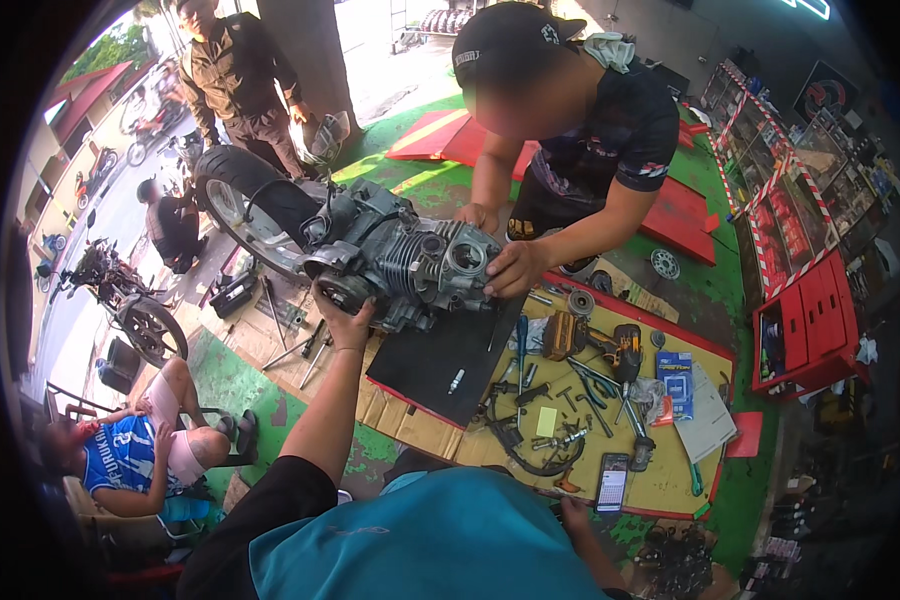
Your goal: The person works on a disassembled motorcycle engine with a coworker. They use a screwdriver to tighten bolts on the engine casing and handle small components like a piston. The person also uses pliers to manipulate a small part.
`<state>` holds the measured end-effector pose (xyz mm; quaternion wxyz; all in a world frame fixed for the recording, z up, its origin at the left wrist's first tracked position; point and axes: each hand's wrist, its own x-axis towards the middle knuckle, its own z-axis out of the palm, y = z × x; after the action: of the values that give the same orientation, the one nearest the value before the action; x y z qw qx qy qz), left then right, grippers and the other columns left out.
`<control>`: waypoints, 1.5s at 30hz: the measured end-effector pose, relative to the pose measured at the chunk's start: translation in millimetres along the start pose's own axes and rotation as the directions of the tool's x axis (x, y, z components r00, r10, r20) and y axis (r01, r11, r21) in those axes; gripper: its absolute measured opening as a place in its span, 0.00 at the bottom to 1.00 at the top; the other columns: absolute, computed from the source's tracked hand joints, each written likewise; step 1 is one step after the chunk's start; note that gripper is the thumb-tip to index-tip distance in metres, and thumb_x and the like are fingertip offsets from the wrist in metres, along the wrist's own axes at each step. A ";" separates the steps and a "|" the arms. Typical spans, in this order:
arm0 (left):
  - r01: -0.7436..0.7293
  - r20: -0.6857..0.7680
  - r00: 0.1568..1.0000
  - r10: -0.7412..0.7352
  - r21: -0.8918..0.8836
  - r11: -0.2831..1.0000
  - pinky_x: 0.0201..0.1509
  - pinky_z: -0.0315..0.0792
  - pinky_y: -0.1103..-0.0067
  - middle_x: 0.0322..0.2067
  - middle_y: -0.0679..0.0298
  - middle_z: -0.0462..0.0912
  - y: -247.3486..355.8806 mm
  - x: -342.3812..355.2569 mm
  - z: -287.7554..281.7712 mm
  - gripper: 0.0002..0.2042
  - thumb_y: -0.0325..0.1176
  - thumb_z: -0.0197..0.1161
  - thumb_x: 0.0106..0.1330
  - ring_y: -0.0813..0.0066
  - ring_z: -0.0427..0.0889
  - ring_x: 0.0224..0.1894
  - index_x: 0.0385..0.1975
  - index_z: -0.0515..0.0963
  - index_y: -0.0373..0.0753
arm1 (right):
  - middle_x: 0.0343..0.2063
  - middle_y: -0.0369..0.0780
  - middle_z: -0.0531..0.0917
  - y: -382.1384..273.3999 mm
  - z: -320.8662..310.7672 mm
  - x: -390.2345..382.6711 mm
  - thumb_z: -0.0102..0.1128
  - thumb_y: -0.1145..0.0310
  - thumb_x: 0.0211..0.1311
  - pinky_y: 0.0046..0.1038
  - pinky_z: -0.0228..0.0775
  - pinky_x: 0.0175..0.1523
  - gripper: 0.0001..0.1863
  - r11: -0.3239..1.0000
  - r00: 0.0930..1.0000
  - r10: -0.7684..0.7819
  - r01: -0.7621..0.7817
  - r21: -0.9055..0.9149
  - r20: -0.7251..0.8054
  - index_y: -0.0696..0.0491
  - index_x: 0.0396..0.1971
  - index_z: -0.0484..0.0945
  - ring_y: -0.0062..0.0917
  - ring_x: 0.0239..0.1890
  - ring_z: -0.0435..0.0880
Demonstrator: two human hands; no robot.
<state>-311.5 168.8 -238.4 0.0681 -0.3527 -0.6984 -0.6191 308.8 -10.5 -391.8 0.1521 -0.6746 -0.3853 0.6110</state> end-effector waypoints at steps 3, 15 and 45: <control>0.016 0.004 1.000 -0.016 -0.006 1.000 0.75 0.56 0.64 0.66 0.46 0.63 2.2 0.5 -2.5 0.58 0.39 0.80 0.37 0.48 0.63 0.69 0.72 0.52 0.35 | 0.33 0.43 0.87 -10.4 5.0 -2.3 0.50 0.57 0.71 0.31 0.73 0.34 0.21 0.999 1.000 0.012 -0.013 -0.031 -0.028 0.60 0.45 0.81 0.29 0.28 0.84; 0.028 0.013 1.000 -0.028 0.009 1.000 0.75 0.56 0.63 0.66 0.46 0.62 6.3 -1.4 -3.6 0.58 0.41 0.80 0.38 0.48 0.62 0.69 0.73 0.51 0.36 | 0.33 0.45 0.88 -12.7 5.5 -9.0 0.51 0.57 0.71 0.32 0.75 0.34 0.22 1.000 0.999 -0.016 0.017 0.023 -0.044 0.60 0.48 0.81 0.29 0.28 0.84; 0.033 0.071 0.997 -0.035 0.033 0.999 0.78 0.51 0.61 0.71 0.40 0.53 -11.3 -0.3 -2.2 0.59 0.45 0.79 0.51 0.46 0.56 0.74 0.75 0.43 0.29 | 0.29 0.44 0.87 18.0 11.3 19.6 0.55 0.53 0.72 0.34 0.76 0.30 0.23 0.991 0.993 -0.041 0.055 0.125 -0.108 0.61 0.39 0.82 0.31 0.27 0.86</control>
<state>-318.5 166.9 -247.3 0.0382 -0.3616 -0.7160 -0.5959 303.4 -11.5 -420.2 0.2297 -0.6853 -0.3530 0.5941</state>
